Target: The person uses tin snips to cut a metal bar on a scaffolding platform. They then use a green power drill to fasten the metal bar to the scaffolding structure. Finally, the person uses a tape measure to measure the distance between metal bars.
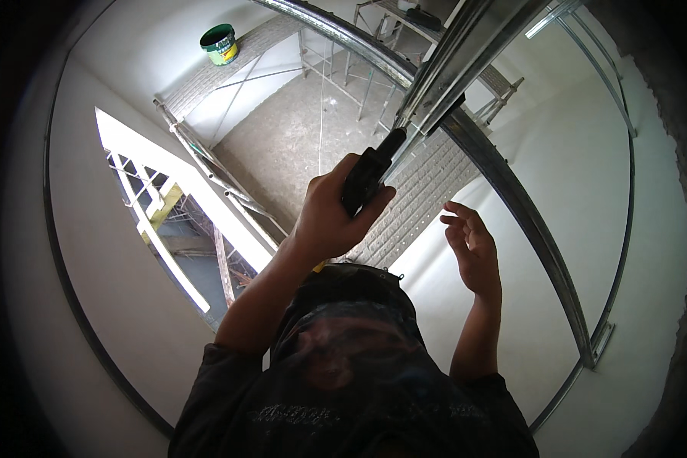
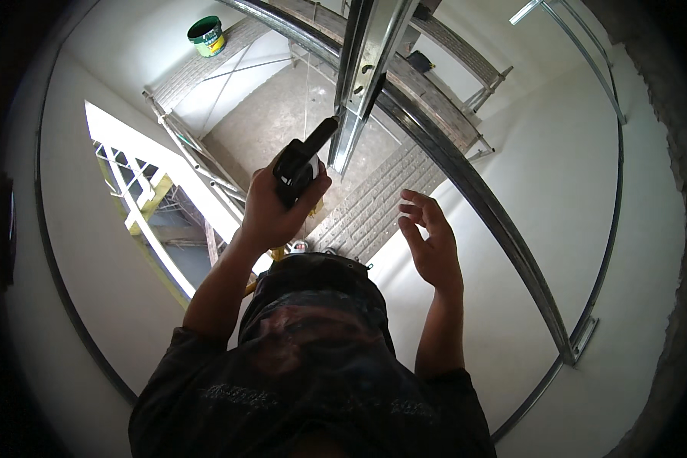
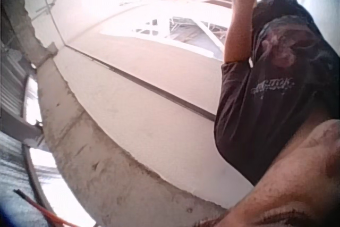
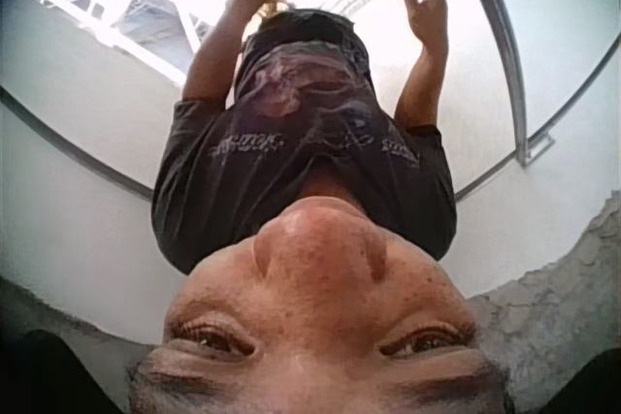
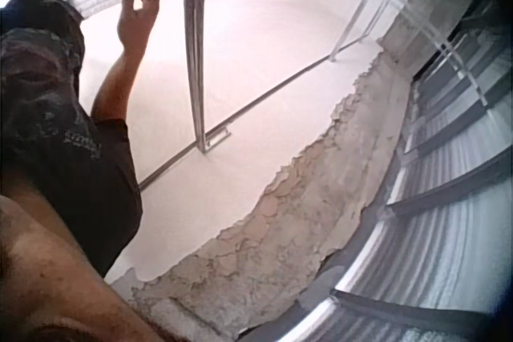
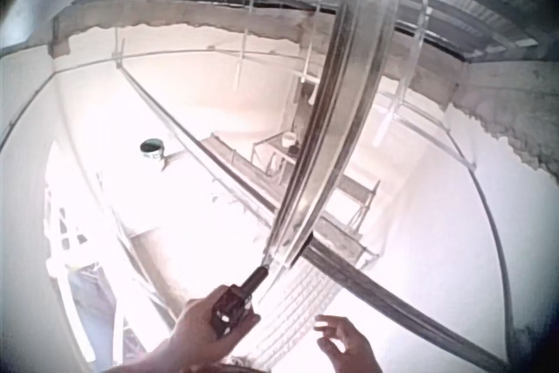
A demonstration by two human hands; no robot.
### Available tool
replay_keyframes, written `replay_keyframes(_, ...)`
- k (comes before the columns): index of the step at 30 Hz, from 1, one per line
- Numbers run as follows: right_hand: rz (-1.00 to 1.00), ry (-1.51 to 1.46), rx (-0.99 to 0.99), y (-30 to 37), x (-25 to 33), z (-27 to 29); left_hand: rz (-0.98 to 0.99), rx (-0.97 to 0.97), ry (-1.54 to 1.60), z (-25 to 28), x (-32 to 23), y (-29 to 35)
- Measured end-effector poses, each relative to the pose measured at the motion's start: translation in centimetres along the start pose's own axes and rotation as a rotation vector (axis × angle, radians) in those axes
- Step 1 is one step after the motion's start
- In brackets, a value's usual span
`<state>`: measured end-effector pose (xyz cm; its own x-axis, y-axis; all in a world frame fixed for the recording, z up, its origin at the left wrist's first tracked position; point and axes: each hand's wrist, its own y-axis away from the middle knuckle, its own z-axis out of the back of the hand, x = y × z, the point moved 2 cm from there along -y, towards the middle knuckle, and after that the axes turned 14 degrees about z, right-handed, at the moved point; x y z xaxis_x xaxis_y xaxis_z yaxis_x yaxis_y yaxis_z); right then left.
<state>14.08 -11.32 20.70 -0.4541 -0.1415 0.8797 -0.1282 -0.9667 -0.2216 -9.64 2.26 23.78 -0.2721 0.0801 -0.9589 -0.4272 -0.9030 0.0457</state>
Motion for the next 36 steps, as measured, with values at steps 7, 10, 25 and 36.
replay_keyframes(7, -0.010, -0.007, -0.060, -0.4, -0.9, 0.9, -0.002, -0.031, 0.059, -0.4, -1.2, -1.0)
replay_keyframes(10, -0.012, 0.000, -0.064, -0.9, -0.5, 1.4, 0.007, -0.021, 0.096, -0.8, -0.4, -1.5)
replay_keyframes(25, 0.089, -0.874, -0.222, -8.4, -3.4, 3.4, 0.095, 0.043, 0.275, -1.7, 0.2, -3.1)
replay_keyframes(36, 0.073, -1.165, 0.364, -11.8, -1.0, 4.6, 0.089, 0.070, 0.282, -2.4, -0.7, -4.3)
